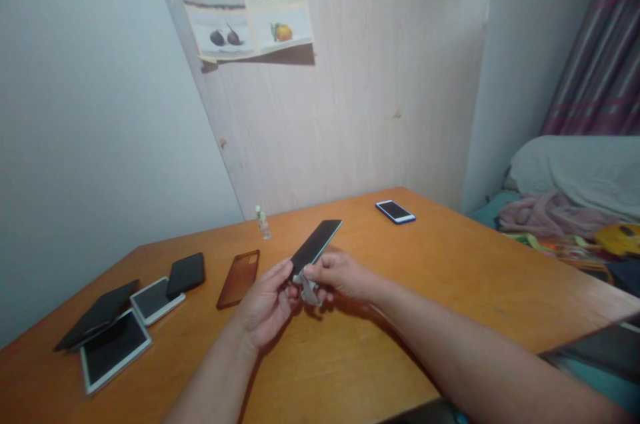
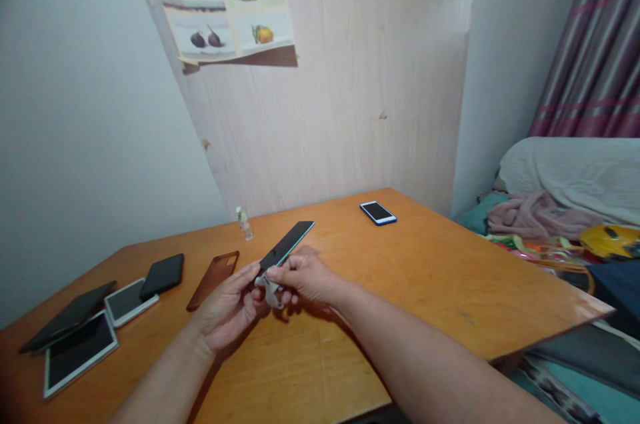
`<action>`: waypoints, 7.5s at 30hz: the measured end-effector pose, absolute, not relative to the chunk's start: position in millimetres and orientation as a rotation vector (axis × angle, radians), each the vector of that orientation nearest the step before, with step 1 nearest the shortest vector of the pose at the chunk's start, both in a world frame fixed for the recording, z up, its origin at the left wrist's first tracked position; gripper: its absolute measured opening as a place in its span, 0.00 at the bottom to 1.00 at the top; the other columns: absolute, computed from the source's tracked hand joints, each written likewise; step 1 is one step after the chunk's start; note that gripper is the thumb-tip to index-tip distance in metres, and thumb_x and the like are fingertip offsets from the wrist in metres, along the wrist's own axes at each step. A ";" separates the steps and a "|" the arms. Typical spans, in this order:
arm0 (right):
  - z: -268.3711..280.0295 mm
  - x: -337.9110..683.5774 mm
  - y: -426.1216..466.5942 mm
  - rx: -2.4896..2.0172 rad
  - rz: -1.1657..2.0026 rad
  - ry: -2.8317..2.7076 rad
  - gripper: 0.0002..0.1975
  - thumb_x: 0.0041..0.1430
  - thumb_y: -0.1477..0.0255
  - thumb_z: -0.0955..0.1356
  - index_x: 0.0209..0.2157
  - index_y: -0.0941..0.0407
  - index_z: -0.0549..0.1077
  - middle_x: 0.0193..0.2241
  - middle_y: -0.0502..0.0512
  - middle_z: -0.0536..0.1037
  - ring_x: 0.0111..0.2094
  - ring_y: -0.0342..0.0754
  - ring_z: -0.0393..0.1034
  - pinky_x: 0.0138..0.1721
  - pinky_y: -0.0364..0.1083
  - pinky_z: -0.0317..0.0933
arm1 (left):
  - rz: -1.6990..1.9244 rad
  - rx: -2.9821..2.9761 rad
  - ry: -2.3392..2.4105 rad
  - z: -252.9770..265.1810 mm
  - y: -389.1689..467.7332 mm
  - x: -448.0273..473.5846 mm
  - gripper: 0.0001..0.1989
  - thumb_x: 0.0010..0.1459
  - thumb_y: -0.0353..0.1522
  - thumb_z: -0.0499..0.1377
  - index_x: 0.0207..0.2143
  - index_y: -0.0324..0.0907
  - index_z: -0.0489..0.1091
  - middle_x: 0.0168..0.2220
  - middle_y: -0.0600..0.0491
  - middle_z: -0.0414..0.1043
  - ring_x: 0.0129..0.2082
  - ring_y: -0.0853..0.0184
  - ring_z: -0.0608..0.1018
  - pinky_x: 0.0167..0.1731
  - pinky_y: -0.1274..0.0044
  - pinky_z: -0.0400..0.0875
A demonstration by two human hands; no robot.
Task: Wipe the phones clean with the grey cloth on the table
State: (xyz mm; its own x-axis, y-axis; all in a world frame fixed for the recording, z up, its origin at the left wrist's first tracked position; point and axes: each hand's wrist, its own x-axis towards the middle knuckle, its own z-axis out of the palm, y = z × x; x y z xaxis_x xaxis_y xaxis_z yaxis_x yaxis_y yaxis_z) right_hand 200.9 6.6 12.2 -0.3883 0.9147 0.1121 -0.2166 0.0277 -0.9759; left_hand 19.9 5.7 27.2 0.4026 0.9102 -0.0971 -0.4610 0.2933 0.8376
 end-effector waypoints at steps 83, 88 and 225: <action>18.6 253.4 41.9 -1.225 0.360 -1.366 0.22 0.63 0.56 0.61 0.21 0.53 0.70 0.20 0.51 0.70 0.25 0.47 0.63 0.29 0.46 0.52 | 1.123 1.230 0.899 25.9 -0.6 23.8 0.28 0.55 0.42 0.66 0.55 0.39 0.69 0.27 0.55 0.71 0.21 0.76 0.67 0.23 0.83 0.59; 18.5 252.3 44.1 -1.174 0.591 -1.280 0.13 0.51 0.58 0.71 0.27 0.54 0.76 0.25 0.52 0.75 0.24 0.45 0.63 0.29 0.45 0.54 | 1.124 1.225 0.901 24.7 0.8 23.3 0.29 0.54 0.42 0.67 0.55 0.39 0.70 0.27 0.55 0.72 0.20 0.76 0.67 0.22 0.83 0.59; 15.9 253.8 37.0 -1.089 1.175 -1.418 0.22 0.49 0.49 0.70 0.26 0.55 0.73 0.22 0.52 0.74 0.25 0.46 0.65 0.25 0.44 0.54 | 1.174 2.219 1.429 0.3 8.3 21.0 0.35 0.44 0.35 0.71 0.55 0.45 0.65 0.50 0.48 0.69 0.51 0.55 0.72 0.51 0.67 0.67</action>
